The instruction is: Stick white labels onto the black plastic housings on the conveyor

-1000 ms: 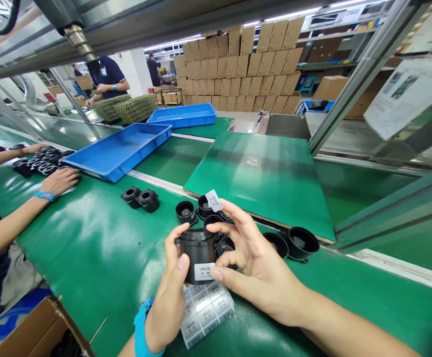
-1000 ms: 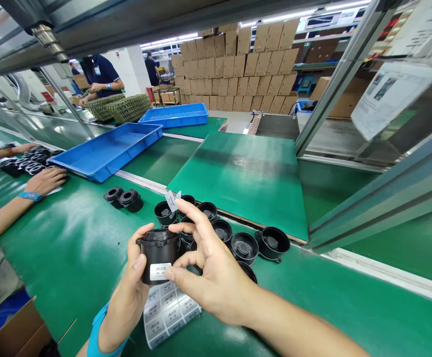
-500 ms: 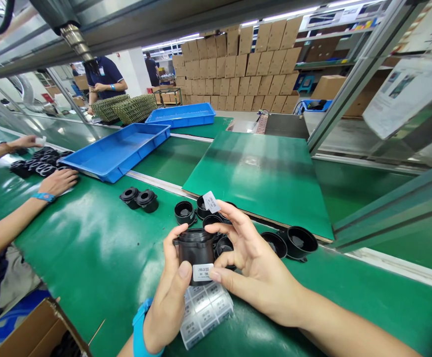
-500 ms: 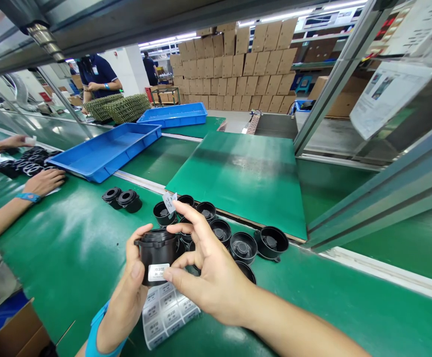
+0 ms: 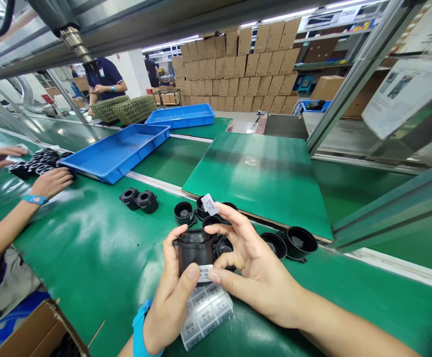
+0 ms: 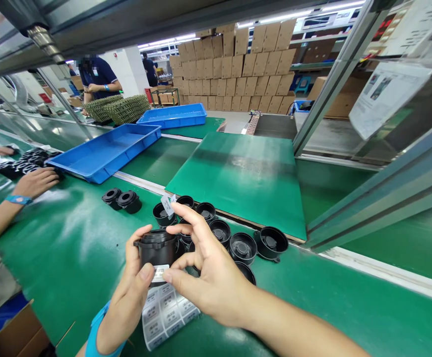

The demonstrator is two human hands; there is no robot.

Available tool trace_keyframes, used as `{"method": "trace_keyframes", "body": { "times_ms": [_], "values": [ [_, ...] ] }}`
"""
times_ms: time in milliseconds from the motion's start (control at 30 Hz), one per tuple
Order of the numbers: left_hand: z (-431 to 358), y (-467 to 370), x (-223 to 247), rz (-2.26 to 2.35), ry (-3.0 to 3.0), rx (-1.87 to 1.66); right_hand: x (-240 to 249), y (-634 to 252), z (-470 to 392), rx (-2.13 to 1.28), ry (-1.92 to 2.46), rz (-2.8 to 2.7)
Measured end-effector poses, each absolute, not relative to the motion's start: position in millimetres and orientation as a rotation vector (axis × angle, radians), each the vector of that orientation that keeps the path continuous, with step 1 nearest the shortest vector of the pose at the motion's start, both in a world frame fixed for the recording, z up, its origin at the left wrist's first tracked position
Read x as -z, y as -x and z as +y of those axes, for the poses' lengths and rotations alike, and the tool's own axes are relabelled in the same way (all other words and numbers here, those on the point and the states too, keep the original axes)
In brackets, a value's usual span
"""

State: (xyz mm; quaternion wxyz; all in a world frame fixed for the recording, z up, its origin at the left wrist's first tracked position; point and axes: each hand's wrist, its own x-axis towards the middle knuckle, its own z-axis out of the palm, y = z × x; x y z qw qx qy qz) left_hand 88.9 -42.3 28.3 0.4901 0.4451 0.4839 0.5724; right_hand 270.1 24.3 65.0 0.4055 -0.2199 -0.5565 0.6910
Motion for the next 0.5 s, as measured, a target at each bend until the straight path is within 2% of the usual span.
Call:
{"method": "trace_keyframes", "body": {
  "times_ms": [100,267,500],
  "values": [
    [-42.2,-89.5,-29.2,1.165,-1.052,-1.426,-68.2,-268.7,19.0,-1.691,0.583,-1.364],
    [-45.6,-99.8,-31.1,1.184,-0.944,-1.580,-54.5,-256.2,4.8,-1.316,0.568,-1.315],
    [-55.2,-125.2,-17.5,1.132,-0.913,-1.651,-23.1,-229.8,-15.7,-1.339,0.519,-1.424]
  ]
}}
